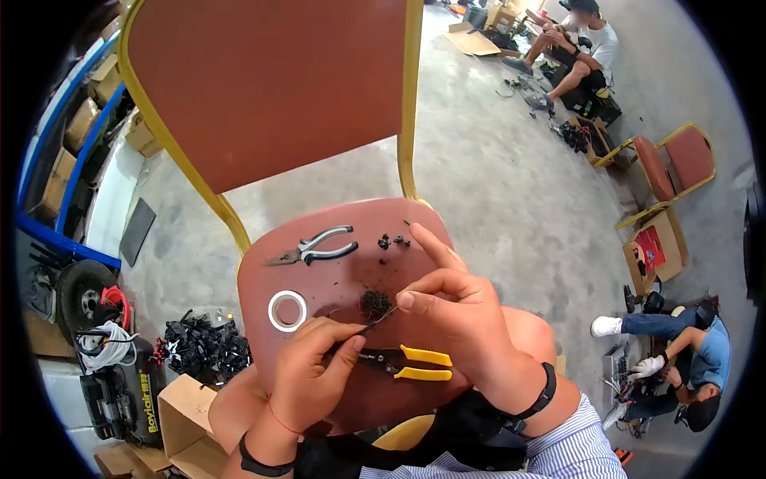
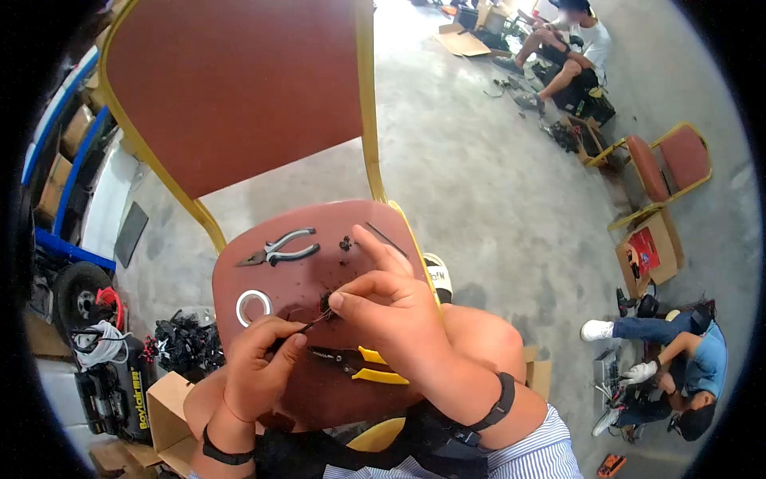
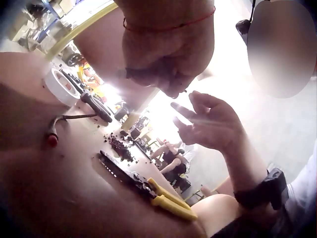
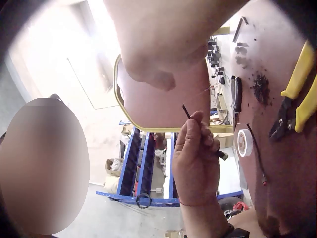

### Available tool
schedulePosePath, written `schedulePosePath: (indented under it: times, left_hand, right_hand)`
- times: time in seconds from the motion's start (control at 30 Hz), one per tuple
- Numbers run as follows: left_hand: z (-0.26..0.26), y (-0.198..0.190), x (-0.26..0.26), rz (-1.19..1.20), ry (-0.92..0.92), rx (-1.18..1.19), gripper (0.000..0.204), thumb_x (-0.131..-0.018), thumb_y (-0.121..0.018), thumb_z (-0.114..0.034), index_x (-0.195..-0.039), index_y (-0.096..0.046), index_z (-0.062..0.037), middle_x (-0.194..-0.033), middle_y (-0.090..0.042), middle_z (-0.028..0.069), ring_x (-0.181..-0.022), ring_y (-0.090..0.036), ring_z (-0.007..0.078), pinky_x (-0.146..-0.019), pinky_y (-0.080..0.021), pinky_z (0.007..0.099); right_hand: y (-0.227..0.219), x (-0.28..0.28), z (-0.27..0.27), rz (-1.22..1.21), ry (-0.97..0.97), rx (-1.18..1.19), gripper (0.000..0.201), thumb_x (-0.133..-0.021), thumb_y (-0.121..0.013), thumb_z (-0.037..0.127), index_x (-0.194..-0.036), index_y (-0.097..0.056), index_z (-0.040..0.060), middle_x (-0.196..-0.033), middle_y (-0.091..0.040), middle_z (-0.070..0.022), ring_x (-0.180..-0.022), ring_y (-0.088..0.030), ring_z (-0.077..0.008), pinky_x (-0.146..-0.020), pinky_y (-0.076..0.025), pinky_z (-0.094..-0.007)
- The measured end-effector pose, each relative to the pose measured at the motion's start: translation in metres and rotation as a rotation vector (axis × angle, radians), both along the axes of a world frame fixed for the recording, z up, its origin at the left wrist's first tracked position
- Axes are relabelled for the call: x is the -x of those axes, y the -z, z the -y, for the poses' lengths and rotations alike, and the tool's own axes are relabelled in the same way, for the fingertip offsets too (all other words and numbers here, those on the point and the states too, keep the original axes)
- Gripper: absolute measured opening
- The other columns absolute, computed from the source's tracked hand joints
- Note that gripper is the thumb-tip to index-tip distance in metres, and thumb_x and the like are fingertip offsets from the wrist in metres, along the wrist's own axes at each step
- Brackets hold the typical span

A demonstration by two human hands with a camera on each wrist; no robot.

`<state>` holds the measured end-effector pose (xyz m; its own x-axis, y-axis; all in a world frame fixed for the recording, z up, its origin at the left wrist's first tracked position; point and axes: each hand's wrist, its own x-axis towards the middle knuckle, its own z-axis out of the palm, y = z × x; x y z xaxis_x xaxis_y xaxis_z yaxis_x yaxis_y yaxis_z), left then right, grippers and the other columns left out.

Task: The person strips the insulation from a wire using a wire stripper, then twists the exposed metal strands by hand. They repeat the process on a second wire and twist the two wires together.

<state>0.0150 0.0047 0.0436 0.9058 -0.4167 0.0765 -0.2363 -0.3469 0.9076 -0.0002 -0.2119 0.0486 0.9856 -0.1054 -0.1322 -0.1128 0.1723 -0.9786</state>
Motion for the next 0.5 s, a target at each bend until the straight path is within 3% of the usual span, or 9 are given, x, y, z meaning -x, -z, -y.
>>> schedulePosePath:
  times: [0.13, 0.27, 0.37, 0.5]
  left_hand:
    - [0.0033, 0.0042, -0.0008, 0.030, 0.010, 0.049, 0.012, -0.090, -0.074, -0.002, -0.101, -0.071, 0.0012, -0.084, -0.067, 0.0115, -0.072, -0.064, 0.0226, -0.064, -0.049, 0.0302]
    - [-0.0001, -0.0036, 0.0015, -0.062, 0.019, 0.005, 0.012, -0.090, -0.074, -0.002, -0.101, -0.071, 0.0013, -0.085, -0.068, 0.0127, -0.071, -0.064, 0.0230, -0.064, -0.050, 0.0306]
    - [0.0018, -0.0025, 0.0009, 0.050, 0.040, 0.019, 0.012, -0.091, -0.073, -0.003, -0.102, -0.071, 0.0015, -0.085, -0.068, 0.0134, -0.072, -0.065, 0.0233, -0.065, -0.050, 0.0314]
    - [0.0017, -0.0034, 0.0010, 0.007, 0.028, 0.007, 0.013, -0.096, -0.067, -0.006, -0.106, -0.070, 0.0014, -0.085, -0.067, 0.0137, -0.073, -0.065, 0.0250, -0.066, -0.050, 0.0324]
  right_hand:
    - [-0.0073, -0.0010, 0.0003, -0.013, 0.007, 0.045, 0.007, -0.086, -0.076, 0.006, -0.090, -0.077, -0.0003, -0.164, -0.034, -0.0175, -0.152, -0.030, -0.0277, -0.118, -0.029, -0.0431]
    - [-0.0043, 0.0007, 0.0017, -0.016, -0.007, 0.025, 0.007, -0.086, -0.077, 0.006, -0.090, -0.077, -0.0001, -0.164, -0.034, -0.0183, -0.152, -0.030, -0.0278, -0.118, -0.030, -0.0425]
    - [-0.0085, 0.0023, 0.0032, -0.009, 0.012, 0.000, 0.007, -0.086, -0.077, 0.006, -0.090, -0.077, 0.0002, -0.163, -0.034, -0.0190, -0.152, -0.030, -0.0276, -0.117, -0.030, -0.0423]
    - [0.0003, -0.0005, 0.0026, -0.002, 0.015, -0.046, 0.006, -0.086, -0.077, 0.006, -0.090, -0.078, 0.0009, -0.164, -0.034, -0.0188, -0.153, -0.028, -0.0271, -0.118, -0.030, -0.0419]
